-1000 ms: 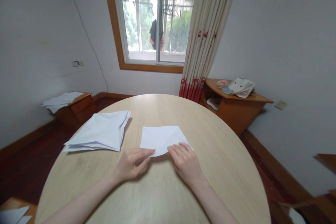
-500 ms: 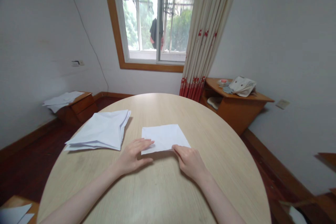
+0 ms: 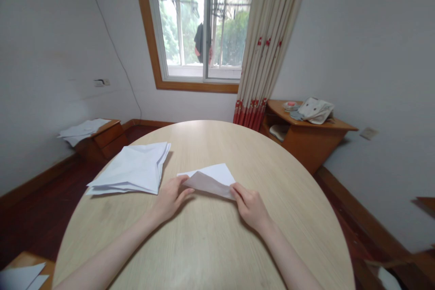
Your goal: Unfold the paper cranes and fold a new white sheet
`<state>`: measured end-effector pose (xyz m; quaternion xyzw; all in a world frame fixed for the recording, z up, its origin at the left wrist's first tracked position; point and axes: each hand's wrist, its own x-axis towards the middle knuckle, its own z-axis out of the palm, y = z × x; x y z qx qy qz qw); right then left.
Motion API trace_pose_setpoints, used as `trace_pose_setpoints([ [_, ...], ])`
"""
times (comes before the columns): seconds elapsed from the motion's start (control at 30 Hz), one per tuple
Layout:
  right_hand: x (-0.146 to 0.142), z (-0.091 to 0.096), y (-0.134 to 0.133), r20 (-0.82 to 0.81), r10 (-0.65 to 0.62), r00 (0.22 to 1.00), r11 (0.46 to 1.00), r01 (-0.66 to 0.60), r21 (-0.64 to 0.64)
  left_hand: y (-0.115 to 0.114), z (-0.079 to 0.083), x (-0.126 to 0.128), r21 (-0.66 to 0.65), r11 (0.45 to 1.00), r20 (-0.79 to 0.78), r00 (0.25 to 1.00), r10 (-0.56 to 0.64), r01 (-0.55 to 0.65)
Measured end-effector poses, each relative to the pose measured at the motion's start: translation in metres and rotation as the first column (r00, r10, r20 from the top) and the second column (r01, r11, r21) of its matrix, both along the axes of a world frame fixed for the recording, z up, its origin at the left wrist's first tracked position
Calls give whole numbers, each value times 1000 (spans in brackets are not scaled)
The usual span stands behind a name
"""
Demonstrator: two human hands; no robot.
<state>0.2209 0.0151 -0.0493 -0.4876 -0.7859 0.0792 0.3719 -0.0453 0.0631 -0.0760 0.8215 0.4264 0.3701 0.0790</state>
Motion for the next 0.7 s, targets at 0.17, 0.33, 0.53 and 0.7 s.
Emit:
trace_pose_setpoints([
  [0.17, 2, -1, 0, -64, -40, 997, 999, 43, 32, -3, 4, 0, 10, 1000, 61, 998, 9, -10],
  [0.33, -1, -2, 1, -102, -109, 989, 992, 114, 45, -1, 2, 4, -19, 994, 3, 994, 109, -109],
  [0.53, -9, -8, 3, -55, -262, 964, 965, 261, -20, -5, 7, 7, -135, 973, -125, 977, 170, -187],
  [0.7, -11, -12, 5, -8, -325, 946, 945, 324, -44, -9, 11, 8, -201, 946, -222, 953, 207, -253],
])
